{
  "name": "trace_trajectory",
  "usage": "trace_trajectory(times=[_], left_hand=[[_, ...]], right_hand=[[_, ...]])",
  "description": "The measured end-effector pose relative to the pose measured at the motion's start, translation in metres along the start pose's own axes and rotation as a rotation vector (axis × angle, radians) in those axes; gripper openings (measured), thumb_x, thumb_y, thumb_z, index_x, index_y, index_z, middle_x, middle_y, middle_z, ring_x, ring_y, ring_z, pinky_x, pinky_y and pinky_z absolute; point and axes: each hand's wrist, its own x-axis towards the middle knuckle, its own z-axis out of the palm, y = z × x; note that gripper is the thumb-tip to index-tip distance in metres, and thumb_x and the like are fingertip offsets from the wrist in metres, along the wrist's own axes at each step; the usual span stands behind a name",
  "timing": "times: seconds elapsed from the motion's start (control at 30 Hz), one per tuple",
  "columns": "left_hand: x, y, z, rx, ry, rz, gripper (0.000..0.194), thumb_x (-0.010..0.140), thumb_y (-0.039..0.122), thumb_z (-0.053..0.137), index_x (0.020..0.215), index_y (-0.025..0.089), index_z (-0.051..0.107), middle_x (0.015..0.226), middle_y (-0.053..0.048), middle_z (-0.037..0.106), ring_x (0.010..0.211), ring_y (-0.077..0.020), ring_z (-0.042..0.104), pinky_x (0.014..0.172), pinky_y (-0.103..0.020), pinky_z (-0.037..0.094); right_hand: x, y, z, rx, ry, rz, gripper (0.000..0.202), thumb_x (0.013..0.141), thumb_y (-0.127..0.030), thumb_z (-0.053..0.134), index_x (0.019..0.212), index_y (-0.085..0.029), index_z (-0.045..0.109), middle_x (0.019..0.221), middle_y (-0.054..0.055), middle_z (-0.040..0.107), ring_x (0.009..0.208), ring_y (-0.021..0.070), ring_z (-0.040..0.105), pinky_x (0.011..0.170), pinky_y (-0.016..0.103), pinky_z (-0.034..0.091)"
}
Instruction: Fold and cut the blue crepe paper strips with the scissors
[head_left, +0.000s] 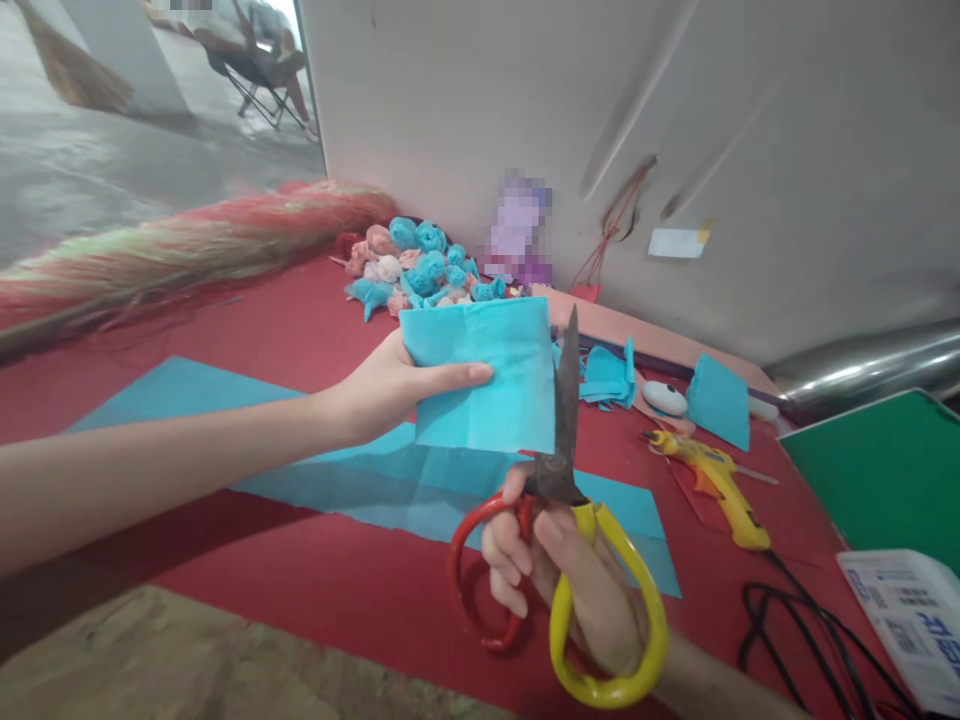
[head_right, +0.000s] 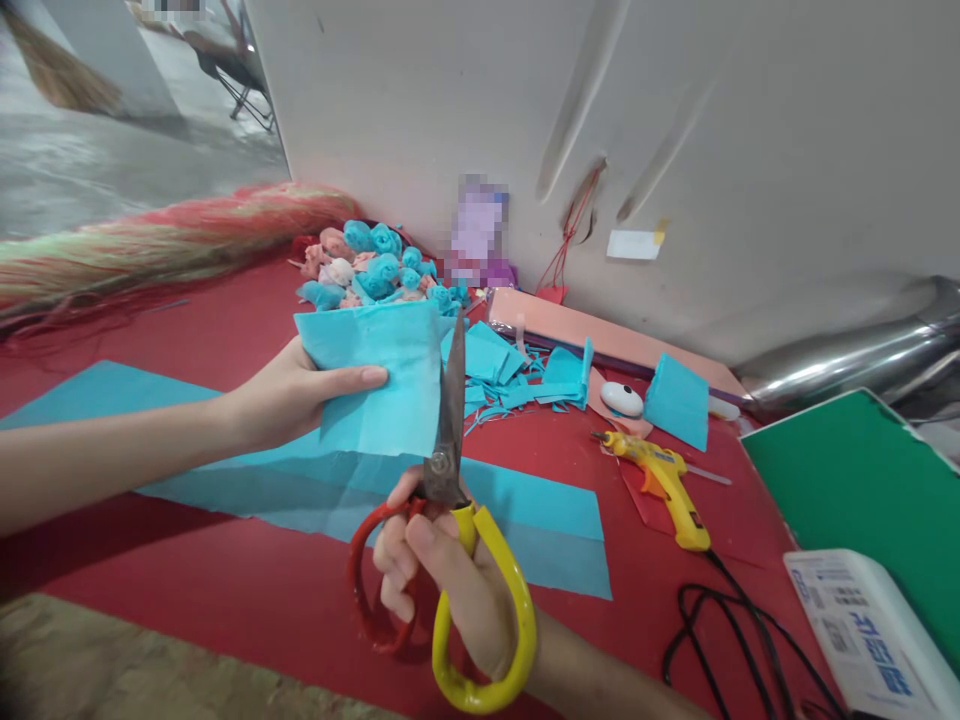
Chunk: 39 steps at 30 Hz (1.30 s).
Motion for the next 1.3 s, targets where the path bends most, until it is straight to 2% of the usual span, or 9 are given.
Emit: trace_trajectory(times=[0.2,0.37,0.53,0.73,0.87,1.0,1.17,1.3], left_hand=[[-0.001,0.001,0.002,-0.019,-0.052,-0.071,0.026,0.064,0.029,0.081,0.087,0.019,0.071,0.09,-0.002,0.074,0.081,-0.0202,0.071,0.07,-0.026,0.06],[-0.001,-0.001,0.001,-0.025,-0.064,-0.07,0.026,0.065,0.026,0.08,0.089,0.02,0.072,0.088,0.0,0.074,0.075,-0.0152,0.07,0.068,-0.022,0.06],[-0.001,-0.001,0.0,-0.022,-0.054,-0.069,0.023,0.064,0.026,0.081,0.085,0.02,0.072,0.085,0.001,0.074,0.073,-0.0144,0.069,0.066,-0.021,0.06],[0.0,0.0,-0.001,-0.002,-0.073,-0.077,0.02,0.065,0.024,0.08,0.083,0.021,0.071,0.083,0.003,0.074,0.072,-0.0123,0.069,0.066,-0.02,0.06],[0.0,0.0,-0.002,0.0,-0.09,-0.089,0.025,0.066,0.024,0.08,0.088,0.021,0.071,0.086,0.002,0.074,0.076,-0.0142,0.07,0.066,-0.02,0.06],[0.0,0.0,-0.001,-0.005,-0.105,-0.116,0.024,0.066,0.021,0.079,0.089,0.021,0.071,0.084,0.002,0.074,0.077,-0.015,0.071,0.066,-0.02,0.06],[0.0,0.001,0.0,-0.036,-0.1,-0.13,0.019,0.067,0.02,0.079,0.084,0.021,0.071,0.084,0.002,0.074,0.074,-0.0144,0.071,0.065,-0.02,0.06],[0.002,0.001,-0.002,-0.043,-0.027,-0.126,0.025,0.065,0.022,0.079,0.088,0.019,0.071,0.091,-0.001,0.074,0.084,-0.02,0.071,0.071,-0.025,0.061]], right_hand=[[0.001,0.0,-0.002,0.03,-0.02,-0.007,0.015,0.087,-0.039,0.055,0.097,-0.03,0.061,0.064,-0.004,0.038,0.058,0.009,0.034,0.046,0.014,0.037],[0.002,0.001,-0.002,0.014,0.002,-0.006,0.02,0.089,-0.043,0.05,0.094,-0.029,0.064,0.059,-0.005,0.034,0.053,0.0082,0.032,0.042,0.013,0.034],[-0.001,0.0,-0.001,0.006,0.032,-0.002,0.016,0.089,-0.042,0.051,0.092,-0.031,0.063,0.056,-0.006,0.031,0.049,0.0075,0.026,0.038,0.011,0.03],[0.001,0.0,-0.002,-0.015,0.049,-0.012,0.025,0.086,-0.047,0.054,0.093,-0.026,0.064,0.06,-0.004,0.035,0.054,0.0081,0.032,0.04,0.013,0.033],[0.002,0.0,-0.003,-0.041,0.079,-0.012,0.028,0.086,-0.049,0.052,0.087,-0.023,0.063,0.055,-0.005,0.034,0.049,0.0071,0.031,0.037,0.013,0.031],[0.001,-0.001,-0.002,-0.063,0.115,-0.01,0.032,0.085,-0.046,0.056,0.068,-0.019,0.053,0.05,-0.007,0.03,0.042,0.0049,0.027,0.033,0.013,0.025],[-0.003,-0.002,0.0,-0.067,0.153,-0.001,0.025,0.085,-0.047,0.056,0.084,-0.022,0.054,0.049,-0.009,0.029,0.041,0.005,0.024,0.032,0.012,0.023],[-0.002,-0.012,0.004,-0.068,0.193,-0.062,0.024,0.086,-0.046,0.053,0.084,-0.022,0.053,0.046,-0.01,0.031,0.038,0.005,0.026,0.034,0.014,0.025]])
